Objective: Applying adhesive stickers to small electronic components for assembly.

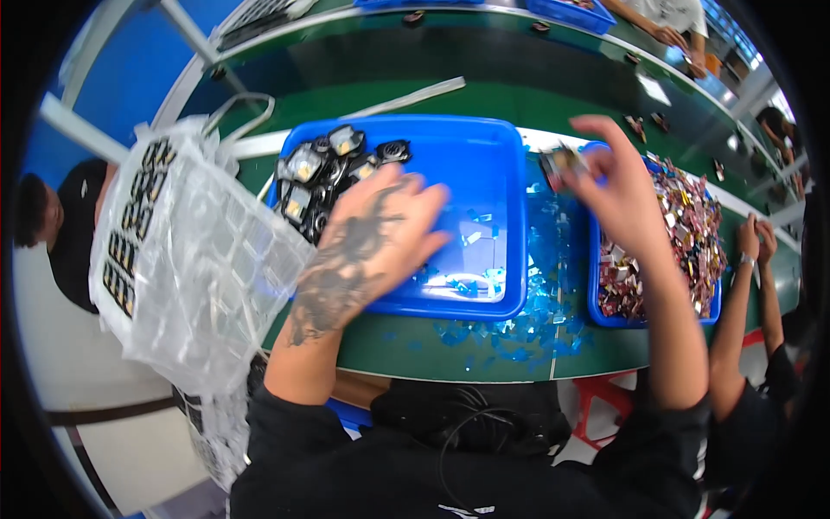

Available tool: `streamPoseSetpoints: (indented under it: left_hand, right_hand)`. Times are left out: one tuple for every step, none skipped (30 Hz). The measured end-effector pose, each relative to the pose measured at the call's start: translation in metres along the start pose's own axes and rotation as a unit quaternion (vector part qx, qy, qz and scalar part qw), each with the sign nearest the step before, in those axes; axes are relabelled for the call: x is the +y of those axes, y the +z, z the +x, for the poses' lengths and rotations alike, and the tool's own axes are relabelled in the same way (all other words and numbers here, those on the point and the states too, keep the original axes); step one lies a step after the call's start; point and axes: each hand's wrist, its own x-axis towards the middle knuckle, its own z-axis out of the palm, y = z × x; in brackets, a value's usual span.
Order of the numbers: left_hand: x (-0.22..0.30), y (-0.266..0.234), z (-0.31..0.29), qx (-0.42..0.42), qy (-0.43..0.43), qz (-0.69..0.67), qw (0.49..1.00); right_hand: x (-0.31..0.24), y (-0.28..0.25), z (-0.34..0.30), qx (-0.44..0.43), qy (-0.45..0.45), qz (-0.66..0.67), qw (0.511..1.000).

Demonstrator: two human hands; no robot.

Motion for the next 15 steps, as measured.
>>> streamPoseSetpoints:
  left_hand:
    - [-0.012,-0.001,-0.013,-0.002,-0.003,0.017,1.000]
    - [-0.016,-0.002,-0.021,-0.002,-0.006,0.033,0.999]
    - [-0.021,-0.001,-0.017,-0.063,-0.016,-0.032,0.997]
    - [-0.022,-0.003,-0.007,-0.120,-0.019,-0.098,0.988]
    - [-0.017,-0.006,-0.001,-0.156,-0.001,-0.098,0.983]
    - [-0.012,-0.008,0.006,-0.191,0.002,-0.121,0.974]
    - [-0.012,-0.003,0.006,-0.185,0.015,-0.134,0.973]
    - [-0.011,-0.004,0.005,-0.178,0.019,-0.148,0.973]
    - [-0.009,-0.007,0.009,-0.202,-0.009,-0.134,0.970]
    - [-0.008,-0.006,0.006,-0.121,0.018,-0.171,0.978]
    - [-0.007,-0.004,0.008,-0.081,0.028,-0.222,0.971]
    - [-0.004,-0.002,0.014,-0.040,0.039,-0.274,0.960]
    - [0.005,0.004,0.020,-0.024,-0.001,-0.427,0.904]
    - [0.012,0.008,0.023,-0.007,-0.042,-0.568,0.822]
    - [0.018,0.007,0.026,-0.011,-0.055,-0.681,0.730]
  right_hand:
    - [0.007,-0.006,0.032,-0.003,0.024,-0.071,0.997]
    - [0.014,-0.012,0.061,-0.006,0.050,-0.143,0.988]
    - [0.030,-0.011,0.089,0.001,0.116,-0.117,0.986]
    - [0.048,-0.014,0.108,0.015,0.182,-0.095,0.979]
    - [0.065,-0.019,0.124,0.034,0.206,-0.082,0.975]
    - [0.082,-0.022,0.133,0.052,0.230,-0.069,0.969]
    - [0.092,-0.021,0.136,0.068,0.186,-0.168,0.966]
    - [0.093,-0.016,0.139,0.078,0.137,-0.267,0.951]
    - [0.094,-0.015,0.143,0.063,0.143,-0.288,0.945]
    - [0.089,-0.014,0.145,0.031,0.172,-0.273,0.946]
    - [0.085,-0.017,0.144,0.035,0.172,-0.306,0.936]
    - [0.082,-0.019,0.142,0.038,0.174,-0.339,0.924]
    - [0.086,-0.028,0.140,0.065,0.164,-0.359,0.916]
    - [0.091,-0.040,0.137,0.091,0.154,-0.379,0.908]
    - [0.096,-0.053,0.135,0.127,0.129,-0.362,0.915]
